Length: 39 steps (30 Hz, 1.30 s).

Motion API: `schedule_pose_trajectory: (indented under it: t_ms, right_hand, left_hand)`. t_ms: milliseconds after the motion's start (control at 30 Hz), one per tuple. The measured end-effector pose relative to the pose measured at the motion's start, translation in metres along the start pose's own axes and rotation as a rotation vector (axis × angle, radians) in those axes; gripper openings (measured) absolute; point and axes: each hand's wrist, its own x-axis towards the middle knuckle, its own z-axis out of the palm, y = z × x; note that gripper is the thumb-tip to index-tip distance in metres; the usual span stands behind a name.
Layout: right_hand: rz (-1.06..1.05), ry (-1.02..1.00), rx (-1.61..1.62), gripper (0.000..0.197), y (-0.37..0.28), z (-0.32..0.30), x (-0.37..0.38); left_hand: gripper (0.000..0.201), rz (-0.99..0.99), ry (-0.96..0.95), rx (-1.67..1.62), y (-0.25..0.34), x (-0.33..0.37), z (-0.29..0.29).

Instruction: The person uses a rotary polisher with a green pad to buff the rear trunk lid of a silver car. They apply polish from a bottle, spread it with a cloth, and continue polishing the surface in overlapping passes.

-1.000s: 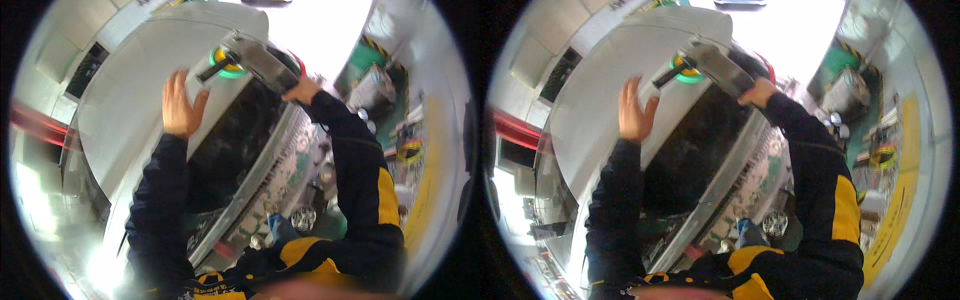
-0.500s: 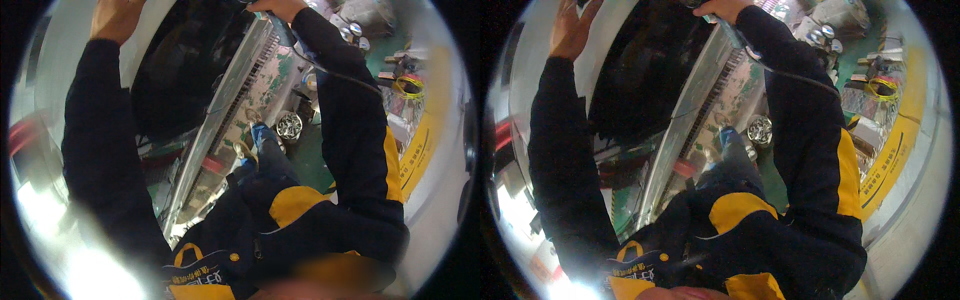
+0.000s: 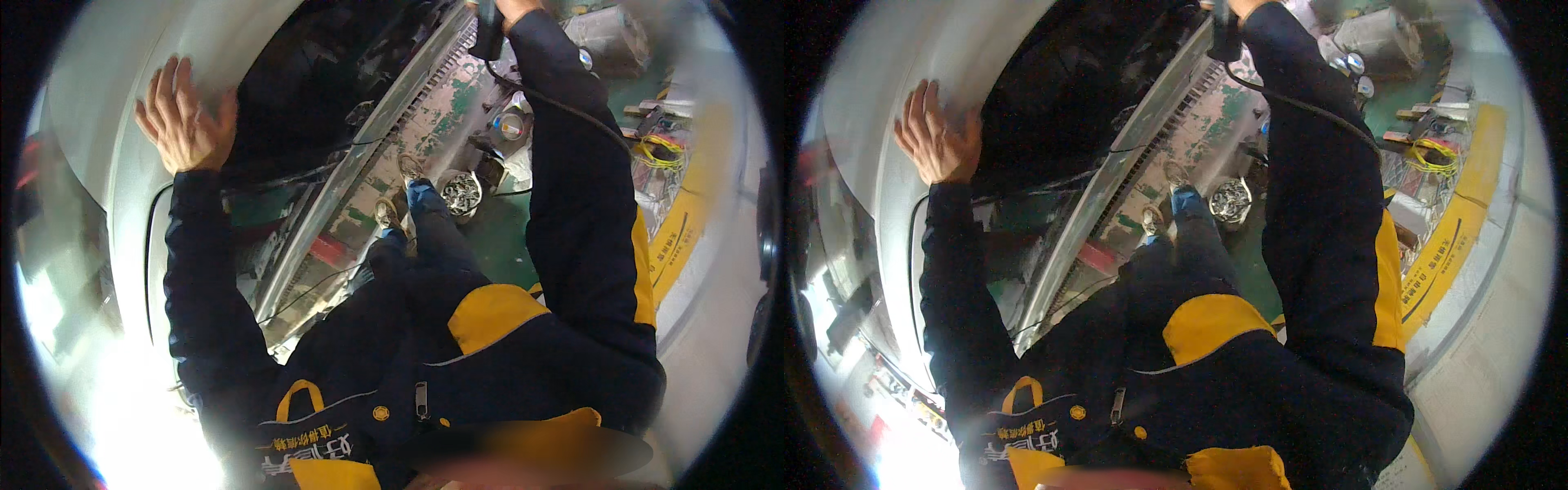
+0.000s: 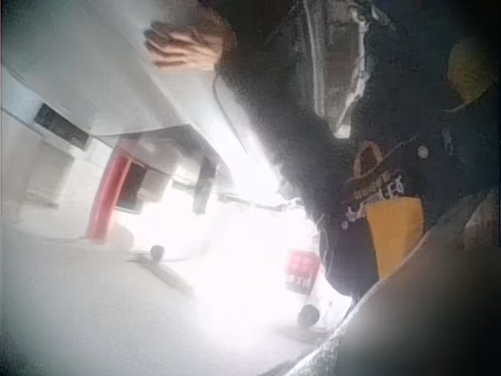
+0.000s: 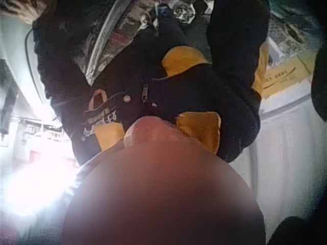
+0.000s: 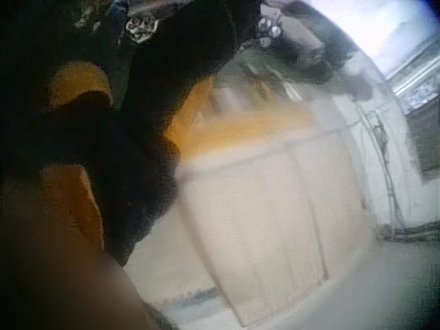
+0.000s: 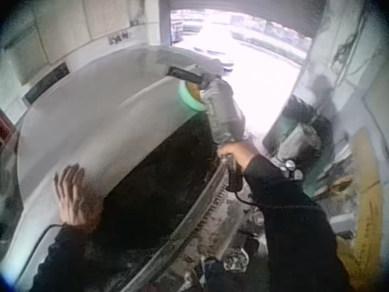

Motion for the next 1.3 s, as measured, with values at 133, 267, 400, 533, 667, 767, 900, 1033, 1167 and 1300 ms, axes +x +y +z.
schedule_pose_trajectory:
  t_ms: [133,267,400,533,667,767,900,1033,1167,1300]
  right_hand:
    - [0.009,0.047,0.220,0.017,-0.005,0.020,-0.049]
    - [0.118,0.027,0.461,0.022,0.006,0.048,-0.109]
    - [-0.173,0.031,0.045,0.035,0.020,0.046,-0.173]
    - [0.083,-0.016,0.362,0.038,0.001,0.043,-0.225]
    - [0.124,0.137,0.307,0.034,-0.027,0.051,-0.264]
    - [0.036,0.141,0.299,0.033,-0.044,0.056,-0.290]
    - [0.041,0.255,0.260,0.034,-0.067,0.058,-0.316]
    - [-0.029,0.228,0.336,0.034,-0.083,0.055,-0.335]
    - [-0.122,0.217,0.276,0.037,-0.090,0.045,-0.357]
    - [-0.163,0.220,0.224,0.050,-0.092,0.036,-0.378]
  left_hand:
    - [0.079,0.070,0.063,-0.106,-0.006,0.010,-0.001]
    - [0.076,0.104,0.053,-0.090,-0.007,0.011,-0.012]
    - [0.084,0.168,0.099,-0.171,-0.006,0.011,-0.021]
    - [0.081,0.121,0.060,-0.191,-0.010,0.011,-0.023]
    - [0.081,0.101,0.075,-0.231,-0.012,0.006,-0.025]
    - [0.081,0.097,0.067,-0.200,-0.014,0.004,-0.029]
    - [0.080,0.072,0.060,-0.274,-0.018,0.001,-0.033]
    - [0.088,0.115,0.101,-0.288,-0.017,-0.002,-0.033]
    - [0.084,0.093,0.089,-0.218,-0.014,0.001,-0.024]
    - [0.080,0.090,0.101,-0.177,-0.016,0.000,-0.014]
